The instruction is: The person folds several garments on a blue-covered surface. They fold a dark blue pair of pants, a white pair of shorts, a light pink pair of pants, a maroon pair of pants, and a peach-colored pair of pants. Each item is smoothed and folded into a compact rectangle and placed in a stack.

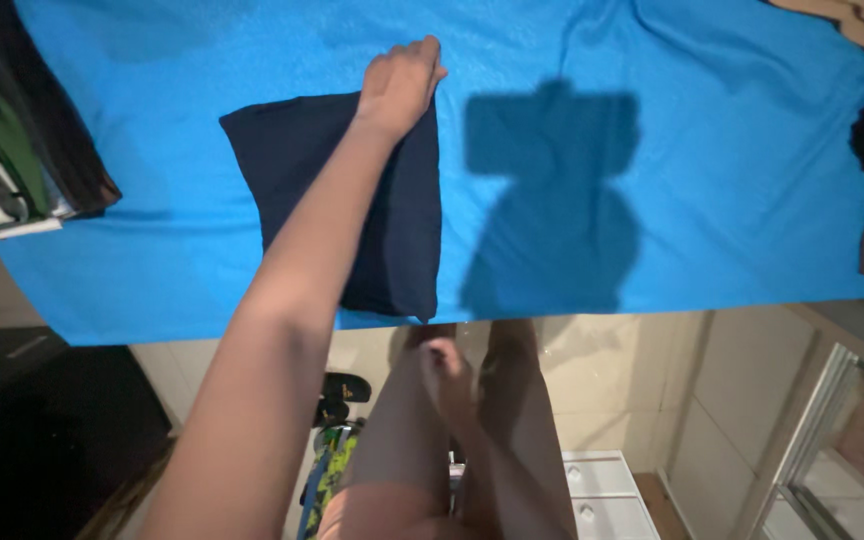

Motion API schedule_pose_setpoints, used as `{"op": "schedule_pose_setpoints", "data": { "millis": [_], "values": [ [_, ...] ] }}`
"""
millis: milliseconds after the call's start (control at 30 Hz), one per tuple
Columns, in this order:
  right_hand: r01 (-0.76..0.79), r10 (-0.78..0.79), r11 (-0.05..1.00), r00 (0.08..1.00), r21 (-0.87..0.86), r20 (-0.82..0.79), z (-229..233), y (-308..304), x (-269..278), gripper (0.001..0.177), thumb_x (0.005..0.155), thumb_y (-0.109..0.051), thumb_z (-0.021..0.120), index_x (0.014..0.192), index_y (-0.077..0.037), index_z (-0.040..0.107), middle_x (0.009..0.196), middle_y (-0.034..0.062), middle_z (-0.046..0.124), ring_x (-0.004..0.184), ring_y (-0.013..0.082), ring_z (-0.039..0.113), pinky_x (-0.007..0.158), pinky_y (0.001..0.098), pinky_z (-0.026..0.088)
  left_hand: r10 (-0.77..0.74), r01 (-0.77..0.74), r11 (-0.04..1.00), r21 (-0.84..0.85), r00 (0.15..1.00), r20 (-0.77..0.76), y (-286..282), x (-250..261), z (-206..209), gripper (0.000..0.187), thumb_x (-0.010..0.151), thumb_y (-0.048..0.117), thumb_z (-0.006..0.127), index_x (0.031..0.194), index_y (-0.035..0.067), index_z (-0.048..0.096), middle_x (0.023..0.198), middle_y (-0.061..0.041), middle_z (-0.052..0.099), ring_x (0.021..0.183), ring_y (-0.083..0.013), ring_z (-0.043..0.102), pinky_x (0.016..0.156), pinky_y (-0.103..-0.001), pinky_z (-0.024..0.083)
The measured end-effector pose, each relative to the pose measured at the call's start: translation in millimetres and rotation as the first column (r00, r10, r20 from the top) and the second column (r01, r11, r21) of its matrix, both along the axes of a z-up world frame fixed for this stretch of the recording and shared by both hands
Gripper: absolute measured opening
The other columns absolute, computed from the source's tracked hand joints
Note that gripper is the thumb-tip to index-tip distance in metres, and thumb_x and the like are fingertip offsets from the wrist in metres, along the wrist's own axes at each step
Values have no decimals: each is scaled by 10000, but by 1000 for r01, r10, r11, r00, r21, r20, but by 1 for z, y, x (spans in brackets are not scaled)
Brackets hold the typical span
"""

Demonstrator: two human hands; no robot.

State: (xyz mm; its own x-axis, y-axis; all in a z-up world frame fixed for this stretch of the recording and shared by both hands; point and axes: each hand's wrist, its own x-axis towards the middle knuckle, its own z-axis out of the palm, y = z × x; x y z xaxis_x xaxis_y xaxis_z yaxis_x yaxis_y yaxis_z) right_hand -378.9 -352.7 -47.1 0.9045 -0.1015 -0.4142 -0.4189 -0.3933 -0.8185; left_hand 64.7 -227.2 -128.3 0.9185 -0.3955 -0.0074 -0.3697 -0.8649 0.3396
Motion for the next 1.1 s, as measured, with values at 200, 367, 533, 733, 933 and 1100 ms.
{"op": "schedule_pose_setpoints", "data": {
  "millis": [200,367,533,733,933,1100],
  "values": [
    [303,-303,953,953,2,21,-3,3,68,359,1007,-290,666,1246,-22,666,1120,106,723,943,177,677,804,322,555,-32,24,988,-150,998,-50,65,-19,52,254,1045,301,681,965,83,577,909,-124,699,909,-375,662,773,-513,510],
    [345,-242,913,889,219,-390,-42,21,64,429,995,-364,639,1237,-10,606,997,94,696,785,145,653,638,292,558,-59,57,998,-38,997,-47,84,-34,60,211,1107,282,633,1080,77,594,850,-167,667,822,-393,651,732,-507,515],
    [309,-179,940,805,142,-565,-78,20,26,542,1114,-420,589,1058,117,636,745,265,611,610,190,571,548,288,462,-98,105,993,50,987,-125,69,-27,54,209,1141,291,590,1138,82,594,921,-159,686,827,-374,677,672,-503,510],
    [320,-259,935,909,151,-326,-67,11,44,512,1013,-426,606,1300,-2,595,1083,121,675,821,162,680,772,295,541,206,-204,979,-27,967,149,81,-79,93,410,1051,327,690,1352,70,580,1386,-168,548,1324,-392,472,1131,-549,330],
    [322,-275,930,929,176,-246,-32,22,105,573,1021,-449,611,1341,24,560,1257,195,665,1163,273,620,987,331,467,843,-844,536,3,536,-41,132,-197,123,698,1032,460,639,1456,-59,444,1401,-279,537,1315,-450,460,1115,-533,350],
    [227,-226,974,959,-12,-168,-42,32,127,523,1082,-447,536,1248,43,612,1166,218,702,1072,334,670,946,397,492,866,-858,472,203,407,-291,148,-238,113,497,1074,497,542,1189,23,632,1095,-281,693,1059,-478,633,905,-544,498]
  ]
}}
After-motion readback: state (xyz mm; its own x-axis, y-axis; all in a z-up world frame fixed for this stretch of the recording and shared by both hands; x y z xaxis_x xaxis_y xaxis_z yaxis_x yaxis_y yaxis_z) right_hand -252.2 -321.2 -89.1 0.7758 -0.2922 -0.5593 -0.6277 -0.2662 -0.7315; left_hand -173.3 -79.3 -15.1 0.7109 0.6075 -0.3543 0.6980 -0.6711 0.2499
